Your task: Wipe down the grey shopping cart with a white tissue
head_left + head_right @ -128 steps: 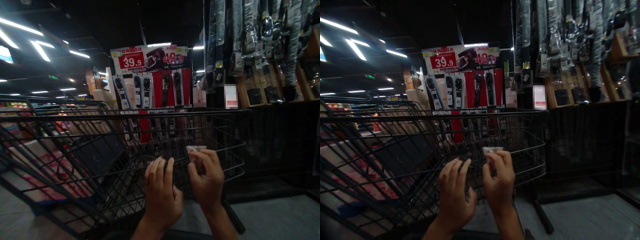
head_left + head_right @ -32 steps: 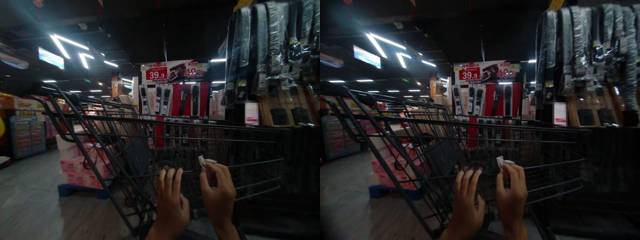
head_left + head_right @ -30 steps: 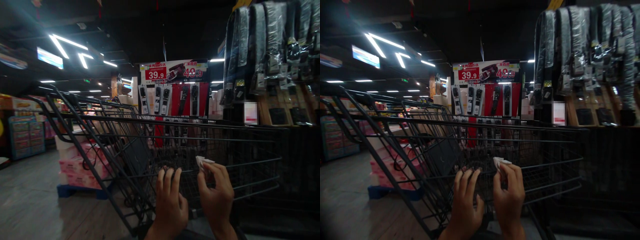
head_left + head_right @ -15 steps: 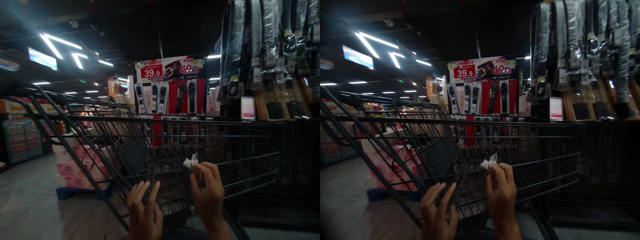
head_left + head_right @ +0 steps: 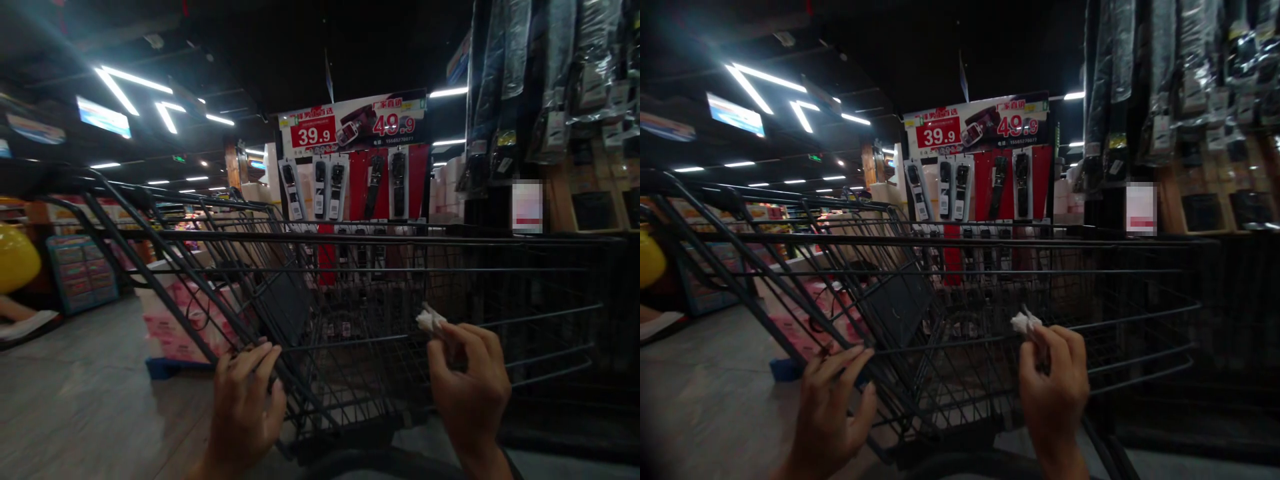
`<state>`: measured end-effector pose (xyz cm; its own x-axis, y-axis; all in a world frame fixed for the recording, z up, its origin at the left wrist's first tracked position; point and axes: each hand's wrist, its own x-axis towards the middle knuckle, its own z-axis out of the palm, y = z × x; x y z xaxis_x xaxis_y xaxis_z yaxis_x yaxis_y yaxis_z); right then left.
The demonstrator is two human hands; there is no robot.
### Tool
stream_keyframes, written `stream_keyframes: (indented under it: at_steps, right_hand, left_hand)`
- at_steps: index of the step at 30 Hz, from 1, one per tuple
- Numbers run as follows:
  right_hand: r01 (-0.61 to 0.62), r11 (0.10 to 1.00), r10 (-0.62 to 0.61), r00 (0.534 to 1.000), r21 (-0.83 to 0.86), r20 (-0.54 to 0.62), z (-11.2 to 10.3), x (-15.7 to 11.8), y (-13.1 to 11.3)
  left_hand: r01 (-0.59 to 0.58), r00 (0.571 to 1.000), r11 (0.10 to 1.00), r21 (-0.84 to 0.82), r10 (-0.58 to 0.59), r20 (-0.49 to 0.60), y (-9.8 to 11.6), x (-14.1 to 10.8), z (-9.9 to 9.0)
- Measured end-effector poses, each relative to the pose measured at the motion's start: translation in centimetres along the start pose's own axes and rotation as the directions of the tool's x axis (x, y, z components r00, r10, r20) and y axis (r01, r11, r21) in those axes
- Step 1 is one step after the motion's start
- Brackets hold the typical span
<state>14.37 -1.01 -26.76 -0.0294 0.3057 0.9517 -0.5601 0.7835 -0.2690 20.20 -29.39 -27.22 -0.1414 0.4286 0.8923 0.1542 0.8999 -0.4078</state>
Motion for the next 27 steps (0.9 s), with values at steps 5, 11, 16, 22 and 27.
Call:
stream_keyframes:
  at_steps: [5,11,16,22,27]
  right_hand:
    - [-0.122,0.993,0.122,0.992,-0.007,0.014,0.7,0.2,-1.2]
    - [-0.153,0.980,0.148,0.988,0.124,0.044,3.1,-0.9,-7.6]
    - [-0.098,0.969,0.076,0.992,0.228,0.103,5.5,-3.2,-13.7]
    - [-0.061,0.943,-0.029,0.964,0.326,0.265,6.9,-7.2,-17.7]
    - [-0.044,0.959,-0.070,0.920,0.281,0.385,6.6,-8.8,-17.2]
  left_hand:
    - [0.059,0.997,0.997,-0.046,-0.060,-0.041,0.5,-0.1,0.2]
    - [0.084,0.996,0.990,-0.111,-0.087,-0.029,0.3,-0.6,0.3]
    - [0.097,0.994,0.982,-0.163,-0.105,-0.042,-0.2,-1.6,0.6]
    - [0.159,0.972,0.938,-0.309,-0.204,-0.120,-1.3,-2.5,1.0]
    - [0.208,0.964,0.907,-0.365,-0.254,-0.083,-2.3,-2.6,0.2]
